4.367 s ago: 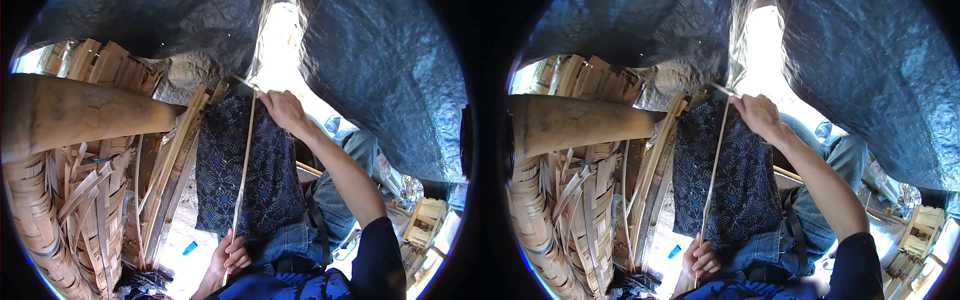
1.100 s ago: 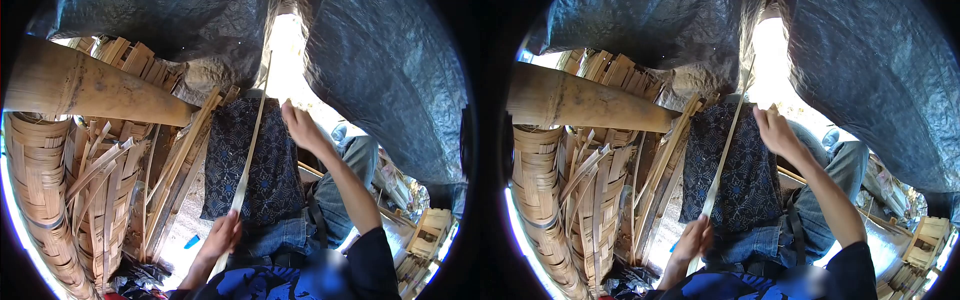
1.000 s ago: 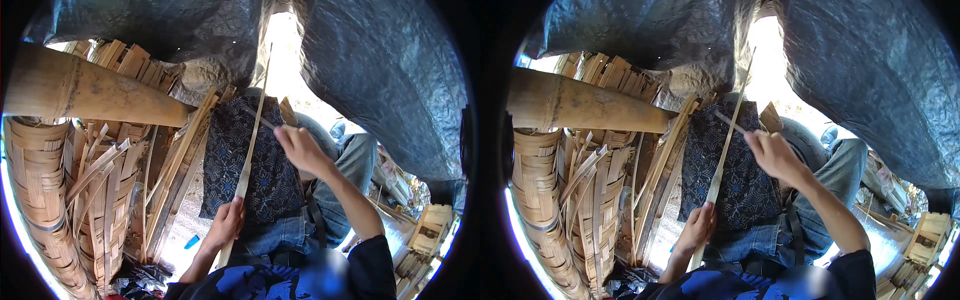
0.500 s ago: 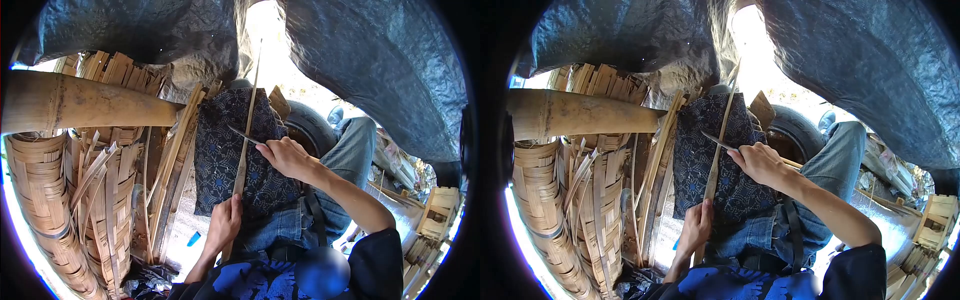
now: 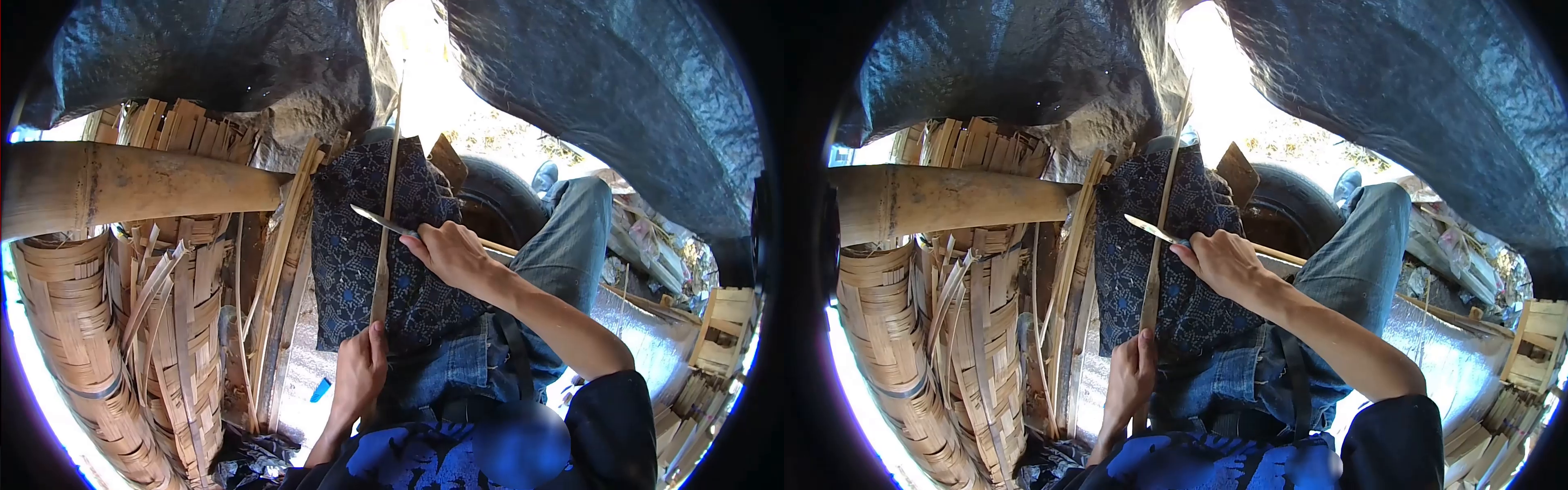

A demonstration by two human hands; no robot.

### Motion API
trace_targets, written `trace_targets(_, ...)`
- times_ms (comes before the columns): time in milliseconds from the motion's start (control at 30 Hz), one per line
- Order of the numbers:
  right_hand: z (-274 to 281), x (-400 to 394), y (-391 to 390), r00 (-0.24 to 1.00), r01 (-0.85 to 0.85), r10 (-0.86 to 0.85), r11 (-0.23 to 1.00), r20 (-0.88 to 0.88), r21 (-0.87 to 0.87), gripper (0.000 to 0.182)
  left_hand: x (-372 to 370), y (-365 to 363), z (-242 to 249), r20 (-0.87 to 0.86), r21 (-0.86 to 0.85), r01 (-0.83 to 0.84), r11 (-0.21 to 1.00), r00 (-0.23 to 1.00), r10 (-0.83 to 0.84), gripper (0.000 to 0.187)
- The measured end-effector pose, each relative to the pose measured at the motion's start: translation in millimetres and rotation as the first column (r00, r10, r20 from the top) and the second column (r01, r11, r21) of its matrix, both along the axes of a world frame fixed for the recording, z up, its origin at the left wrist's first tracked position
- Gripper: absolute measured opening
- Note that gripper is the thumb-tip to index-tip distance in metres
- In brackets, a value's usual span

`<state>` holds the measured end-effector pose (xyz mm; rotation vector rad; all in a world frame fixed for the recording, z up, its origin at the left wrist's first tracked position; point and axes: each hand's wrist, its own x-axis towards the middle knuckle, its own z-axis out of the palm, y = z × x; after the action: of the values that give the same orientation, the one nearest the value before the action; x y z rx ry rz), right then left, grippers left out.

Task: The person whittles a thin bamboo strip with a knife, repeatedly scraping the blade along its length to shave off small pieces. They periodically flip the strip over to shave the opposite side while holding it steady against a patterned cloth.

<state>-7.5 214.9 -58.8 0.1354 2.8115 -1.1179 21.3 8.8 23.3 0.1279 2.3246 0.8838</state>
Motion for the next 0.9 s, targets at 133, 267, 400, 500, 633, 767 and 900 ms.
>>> trace_targets(133, -9, 1, -5, 0.997, 0.02, -0.017, 0.999, -0.072, 0.043, 0.049, 4, -2, 1, 0.006, -0.018, 0.007, 1.0, 1.0, -0.007, 0.045)
trace_targets(267, -7, -11, -3, 0.998, 0.07, -0.07, 0.997, 0.008, -0.025, 0.046, 13, -8, 4, 0.008, -0.021, 0.006, 1.0, 1.0, -0.005, 0.045)
trace_targets(400, -19, -29, 17, 0.978, 0.143, -0.135, 0.989, 0.161, -0.038, 0.045, 28, -18, 17, 0.095, -0.013, -0.033, 0.999, 0.995, 0.035, 0.048)
trace_targets(500, -46, -35, 44, 0.988, 0.09, -0.085, 0.995, 0.132, -0.036, 0.045, 38, -35, 16, 0.187, -0.008, -0.077, 0.997, 0.979, 0.077, 0.05)
trace_targets(633, -45, -35, 45, 0.97, 0.205, -0.219, 0.97, -0.102, -0.135, 0.044, 28, -30, 9, 0.298, 0.022, -0.2, 0.98, 0.937, 0.184, 0.05)
trace_targets(767, 1, -12, 24, 0.986, 0.164, -0.146, 0.935, 0.082, -0.315, 0.043, 11, -20, -1, 0.088, 0.006, -0.072, 0.997, 0.994, 0.071, 0.044)
trace_targets(900, 1, 5, 7, 0.99, 0.072, -0.094, 0.977, -0.104, -0.202, 0.043, 3, -9, -16, -0.286, -0.225, 0.153, 0.962, 0.934, -0.216, 0.036)
